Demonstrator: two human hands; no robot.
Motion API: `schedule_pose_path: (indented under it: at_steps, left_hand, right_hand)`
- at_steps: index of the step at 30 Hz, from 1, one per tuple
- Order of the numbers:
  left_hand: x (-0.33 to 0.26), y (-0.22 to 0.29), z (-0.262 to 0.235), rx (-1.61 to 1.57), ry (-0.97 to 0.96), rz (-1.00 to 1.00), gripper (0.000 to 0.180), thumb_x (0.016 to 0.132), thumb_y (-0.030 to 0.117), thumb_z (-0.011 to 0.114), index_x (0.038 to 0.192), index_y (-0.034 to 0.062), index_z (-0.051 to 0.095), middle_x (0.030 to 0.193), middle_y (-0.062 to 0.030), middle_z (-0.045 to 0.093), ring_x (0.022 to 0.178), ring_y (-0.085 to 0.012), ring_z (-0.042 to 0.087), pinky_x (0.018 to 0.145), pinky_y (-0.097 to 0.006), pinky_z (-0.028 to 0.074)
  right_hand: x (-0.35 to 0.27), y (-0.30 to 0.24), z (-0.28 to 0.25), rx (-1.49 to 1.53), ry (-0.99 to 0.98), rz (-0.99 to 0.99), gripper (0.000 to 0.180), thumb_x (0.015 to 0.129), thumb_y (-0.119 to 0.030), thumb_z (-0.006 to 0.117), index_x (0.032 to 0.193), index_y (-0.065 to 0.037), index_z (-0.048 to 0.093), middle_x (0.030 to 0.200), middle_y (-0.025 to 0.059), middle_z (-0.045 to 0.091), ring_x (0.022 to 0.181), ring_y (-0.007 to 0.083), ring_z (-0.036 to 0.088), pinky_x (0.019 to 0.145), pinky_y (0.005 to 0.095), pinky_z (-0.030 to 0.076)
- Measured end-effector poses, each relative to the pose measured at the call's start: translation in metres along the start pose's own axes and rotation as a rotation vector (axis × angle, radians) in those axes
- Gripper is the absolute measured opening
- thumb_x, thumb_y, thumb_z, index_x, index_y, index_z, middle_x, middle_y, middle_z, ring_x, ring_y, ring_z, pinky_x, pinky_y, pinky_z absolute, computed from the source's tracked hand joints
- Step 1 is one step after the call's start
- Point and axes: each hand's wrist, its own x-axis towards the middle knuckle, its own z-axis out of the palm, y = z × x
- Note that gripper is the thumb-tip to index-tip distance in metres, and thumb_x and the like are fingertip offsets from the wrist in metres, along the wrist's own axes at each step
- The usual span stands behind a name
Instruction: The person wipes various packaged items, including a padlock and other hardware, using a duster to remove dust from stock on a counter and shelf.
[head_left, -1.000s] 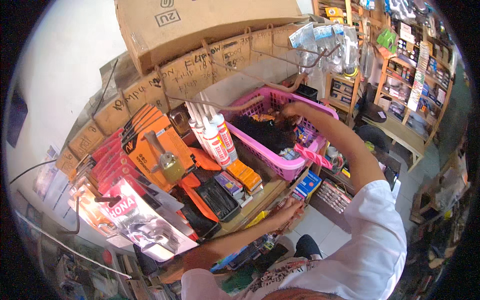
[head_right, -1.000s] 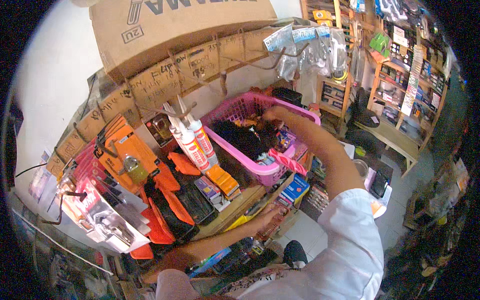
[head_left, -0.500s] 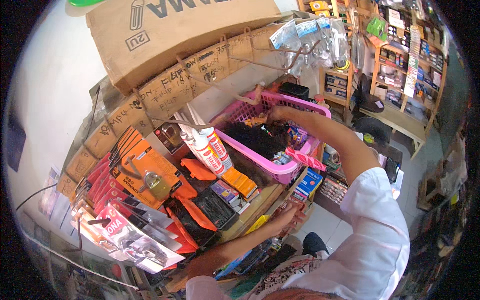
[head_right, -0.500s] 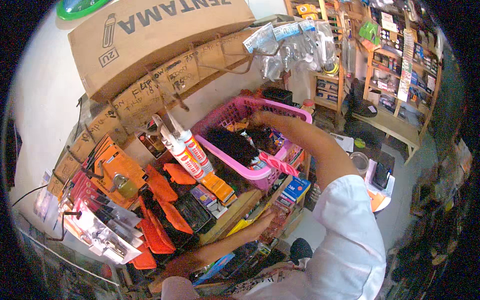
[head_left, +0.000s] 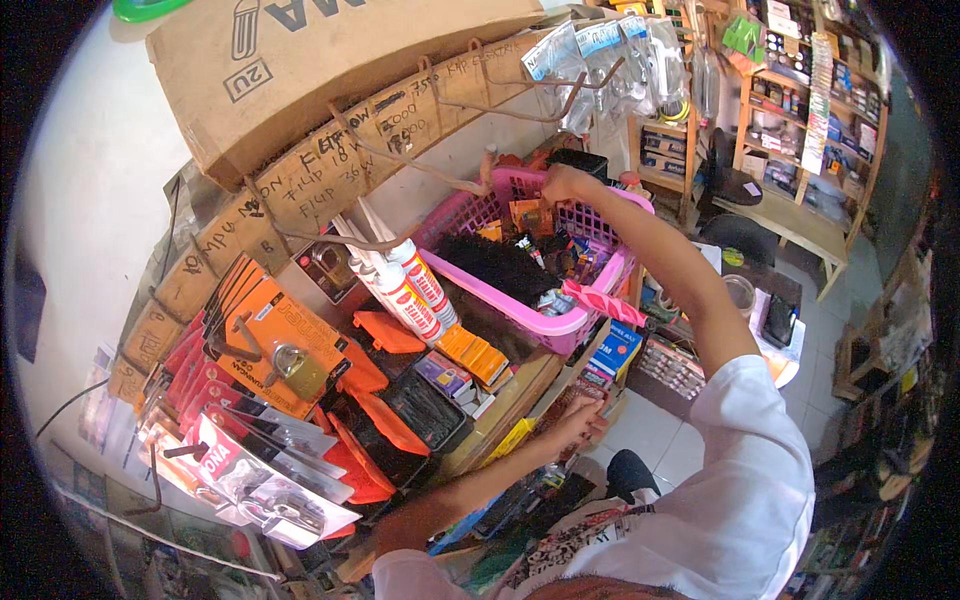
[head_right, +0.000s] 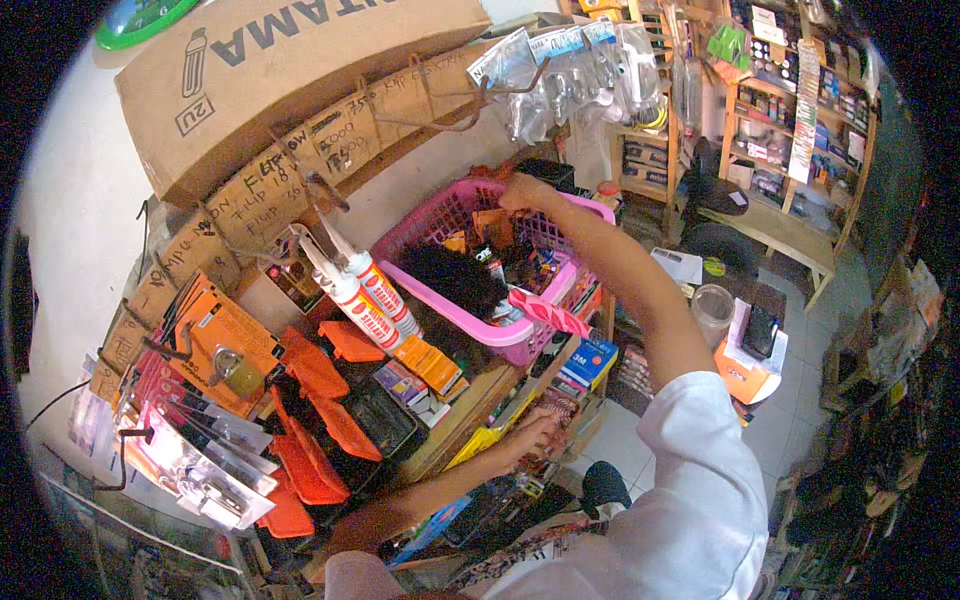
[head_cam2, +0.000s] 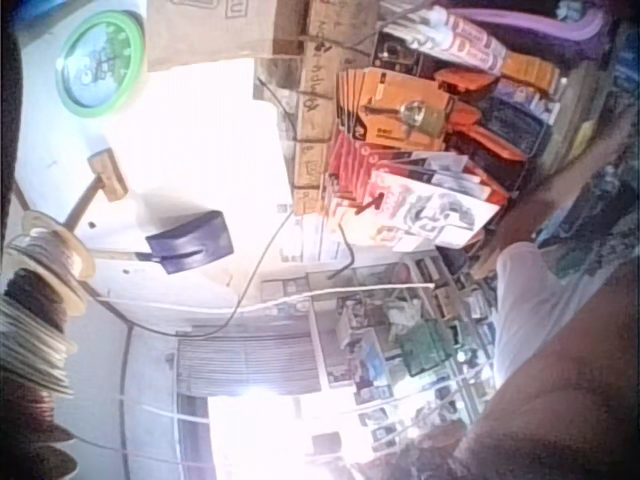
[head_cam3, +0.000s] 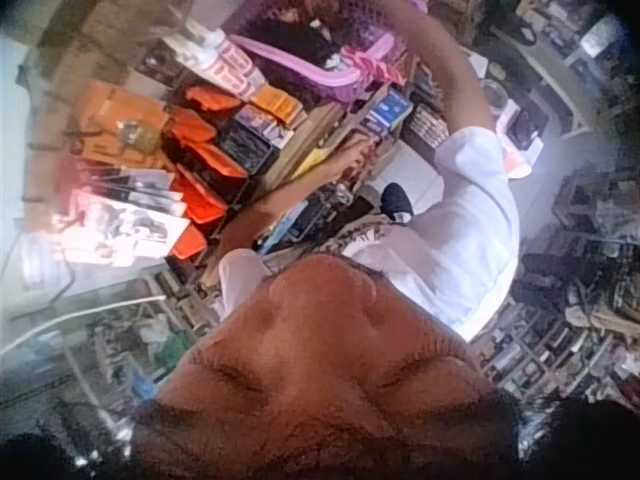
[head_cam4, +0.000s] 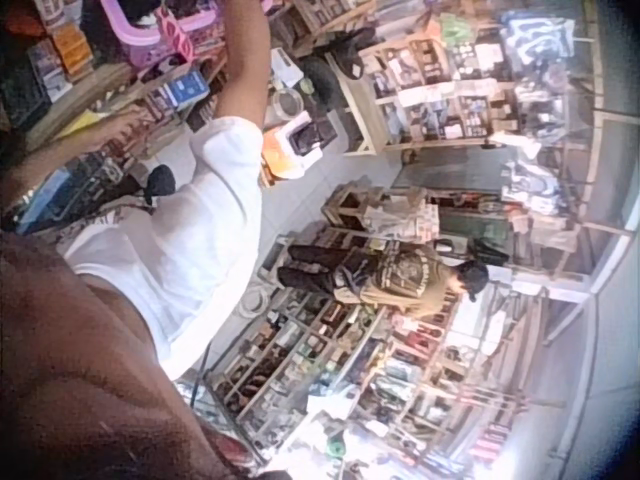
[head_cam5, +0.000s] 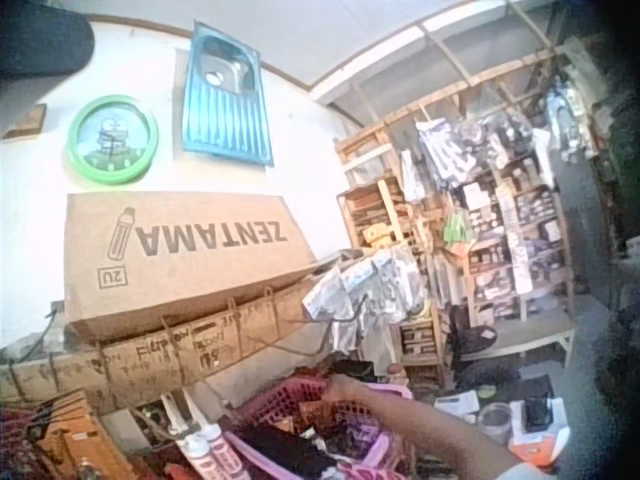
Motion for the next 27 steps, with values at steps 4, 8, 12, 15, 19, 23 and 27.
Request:
schedule_pose_path:
  at_steps: [4, 8, 12, 15, 19, 23, 27]
  left_hand:
    - [-0.003, -0.008, -0.009, 0.035, 0.018, 0.018, 0.047, 0.095, 0.05, 0.046, 0.123, 0.0142, 0.039, 0.107, -0.0083, 0.06, 0.096, -0.0183, 0.06, 0.073, -0.033, 0.048]
    - [-0.001, -0.019, -0.014, 0.024, -0.007, 0.003, 0.048, 0.094, 0.05, 0.047, 0.125, 0.0138, 0.04, 0.112, -0.0098, 0.06, 0.103, -0.0194, 0.058, 0.077, -0.034, 0.048]
    - [-0.002, -0.009, -0.001, 0.067, -0.037, -0.03, 0.052, 0.092, 0.053, 0.048, 0.124, 0.0136, 0.04, 0.115, -0.0106, 0.059, 0.104, -0.021, 0.058, 0.082, -0.036, 0.046]
    - [0.0, -0.02, -0.007, 0.05, -0.055, -0.041, 0.054, 0.09, 0.055, 0.047, 0.124, 0.0133, 0.041, 0.118, -0.0116, 0.059, 0.106, -0.0235, 0.058, 0.086, -0.04, 0.045]
    - [-0.005, -0.015, -0.005, 0.059, -0.084, -0.041, 0.052, 0.092, 0.053, 0.045, 0.125, 0.0129, 0.041, 0.118, -0.0121, 0.059, 0.107, -0.024, 0.058, 0.086, -0.04, 0.046]
    - [-0.009, -0.009, -0.003, 0.005, -0.124, 0.012, 0.053, 0.094, 0.052, 0.041, 0.127, 0.0108, 0.041, 0.117, -0.0123, 0.059, 0.105, -0.0236, 0.06, 0.083, -0.038, 0.048]
    - [-0.006, -0.009, -0.008, -0.138, -0.109, -0.015, 0.056, 0.094, 0.055, 0.04, 0.126, 0.0097, 0.045, 0.114, -0.0122, 0.061, 0.103, -0.0227, 0.061, 0.082, -0.037, 0.049]
  right_hand:
    - [-0.028, -0.007, 0.009, 0.435, -0.136, -0.033, 0.02, 0.053, -0.018, 0.073, 0.069, -0.009, 0.065, 0.065, 0.0102, 0.064, 0.061, 0.0289, 0.063, 0.052, 0.0424, 0.05]
    - [-0.065, -0.041, 0.009, 0.878, -0.303, 0.421, 0.021, 0.062, -0.011, 0.07, 0.077, 0.002, 0.061, 0.073, 0.0079, 0.062, 0.057, 0.0227, 0.06, 0.047, 0.0406, 0.049]
    - [-0.097, -0.028, 0.006, 0.694, -0.182, 0.304, 0.007, 0.065, 0.003, 0.063, 0.071, 0.002, 0.066, 0.061, 0.0079, 0.06, 0.047, 0.0167, 0.054, 0.04, 0.0301, 0.043]
    - [-0.117, -0.045, -0.002, 0.646, -0.083, 0.216, 0.02, 0.066, 0.0, 0.065, 0.084, -0.003, 0.074, 0.066, 0.0034, 0.067, 0.048, 0.0111, 0.056, 0.041, 0.0263, 0.044]
    - [-0.156, -0.051, -0.031, 0.707, 0.129, 0.199, 0.01, 0.077, -0.004, 0.063, 0.079, -0.005, 0.073, 0.063, 0.0017, 0.065, 0.054, 0.008, 0.056, 0.048, 0.0251, 0.045]
    - [-0.233, -0.073, -0.07, 0.925, 0.461, 0.115, 0.013, 0.086, -0.015, 0.066, 0.092, -0.004, 0.069, 0.073, 0.0002, 0.063, 0.061, 0.0067, 0.054, 0.055, 0.0229, 0.043]
    - [-0.326, -0.093, -0.054, 1.288, 0.646, 0.231, 0.008, 0.089, -0.012, 0.063, 0.092, -0.006, 0.058, 0.076, -0.0023, 0.057, 0.062, 0.0056, 0.05, 0.054, 0.0211, 0.039]
